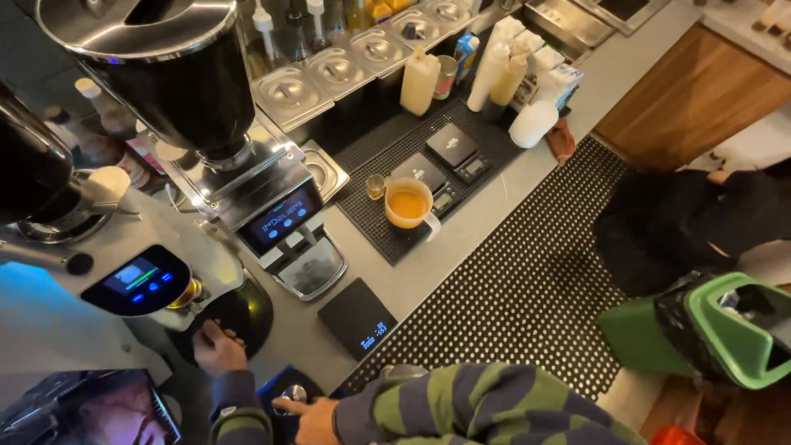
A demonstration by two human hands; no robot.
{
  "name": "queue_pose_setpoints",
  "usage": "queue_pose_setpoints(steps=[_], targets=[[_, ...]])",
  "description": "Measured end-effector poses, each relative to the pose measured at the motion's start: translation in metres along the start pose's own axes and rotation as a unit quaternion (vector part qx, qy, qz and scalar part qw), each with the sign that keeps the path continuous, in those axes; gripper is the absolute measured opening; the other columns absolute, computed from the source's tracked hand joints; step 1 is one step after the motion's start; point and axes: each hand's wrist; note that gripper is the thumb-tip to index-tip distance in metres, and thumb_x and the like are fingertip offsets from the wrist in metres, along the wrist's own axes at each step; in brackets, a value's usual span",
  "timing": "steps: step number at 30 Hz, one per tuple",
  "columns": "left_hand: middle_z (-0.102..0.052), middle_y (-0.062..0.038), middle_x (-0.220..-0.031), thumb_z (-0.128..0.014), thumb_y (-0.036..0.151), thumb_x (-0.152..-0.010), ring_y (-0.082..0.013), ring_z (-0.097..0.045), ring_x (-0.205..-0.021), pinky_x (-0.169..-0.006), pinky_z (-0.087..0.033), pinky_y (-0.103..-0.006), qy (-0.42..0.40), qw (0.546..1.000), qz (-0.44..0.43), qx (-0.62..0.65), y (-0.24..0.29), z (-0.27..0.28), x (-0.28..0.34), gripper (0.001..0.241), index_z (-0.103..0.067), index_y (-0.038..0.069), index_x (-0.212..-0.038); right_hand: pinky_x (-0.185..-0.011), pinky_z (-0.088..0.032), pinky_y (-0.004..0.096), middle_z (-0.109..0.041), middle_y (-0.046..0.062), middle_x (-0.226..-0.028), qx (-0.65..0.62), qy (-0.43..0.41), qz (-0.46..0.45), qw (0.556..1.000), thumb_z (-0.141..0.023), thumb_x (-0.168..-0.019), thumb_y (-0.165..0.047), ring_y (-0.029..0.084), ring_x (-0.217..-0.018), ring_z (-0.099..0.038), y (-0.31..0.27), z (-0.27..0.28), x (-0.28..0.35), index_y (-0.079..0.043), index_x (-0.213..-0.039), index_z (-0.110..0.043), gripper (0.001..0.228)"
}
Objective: The person prepares coffee using an espresso machine. They wipe a portafilter, place it under a grinder, and grind coffee beans into it. The person then uses a tamper to press the grounds, places the portafilter into the espresso machine, and operates the machine to brew coffee into a cup.
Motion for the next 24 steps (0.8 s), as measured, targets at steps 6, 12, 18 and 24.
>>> queue_pose_setpoints(steps=[6, 12, 18, 24], targets=[[-0.05, -0.004, -0.065, -0.048, 0.035, -0.114, -0.0122, -0.041, -0.045, -0.04, -0.034, -0.0278, 0.002, 1.0, -0.016, 0.026, -0.02, -0.001, -0.012, 0.028, -0.056, 0.009, -0.106, -0.135, 0.017, 0.034, -0.073, -0.024, -0.124, 0.148, 0.047, -0.023, 0.988, -0.058, -0.057, 0.004, -0.015, -0.144, -0.032, 0.057, -0.144, -0.083, -0.032, -0.143, -0.063, 0.093], [-0.052, -0.005, -0.065, -0.048, 0.035, -0.111, -0.0141, -0.042, -0.044, -0.04, -0.036, -0.0297, 0.018, 0.999, -0.008, -0.029, 0.005, -0.003, 0.001, 0.03, -0.059, 0.008, -0.105, -0.087, -0.054, 0.028, -0.07, 0.007, -0.11, -0.232, 0.198, 0.008, 0.952, -0.052, -0.095, 0.016, 0.013, -0.093, -0.068, 0.083, -0.173, -0.089, -0.013, -0.173, -0.018, 0.09], [-0.056, -0.006, -0.068, -0.05, 0.035, -0.11, -0.0158, -0.047, -0.044, -0.039, -0.039, -0.0316, 0.045, 0.996, -0.049, -0.058, -0.038, -0.002, -0.03, 0.027, -0.065, 0.013, -0.105, -0.12, -0.013, 0.049, -0.027, 0.016, -0.149, -0.414, 0.33, 0.088, 0.843, -0.047, -0.09, -0.053, 0.03, -0.139, -0.019, 0.119, -0.202, -0.154, -0.012, -0.165, -0.014, 0.092], [-0.068, -0.001, -0.068, -0.048, 0.047, -0.118, -0.0344, -0.069, -0.072, -0.072, -0.051, -0.0511, 0.082, 0.958, -0.103, -0.254, -0.008, 0.002, -0.011, 0.041, -0.069, 0.015, -0.102, -0.081, -0.035, 0.066, -0.054, 0.031, -0.079, 0.008, 0.287, 0.053, 0.956, -0.06, -0.056, -0.018, 0.049, -0.071, -0.035, 0.138, -0.213, -0.165, -0.031, -0.171, 0.01, 0.136]])
Point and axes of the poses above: each hand's wrist, its own x-axis away from the middle knuckle, its own z-axis out of the back of the hand, y = z × x
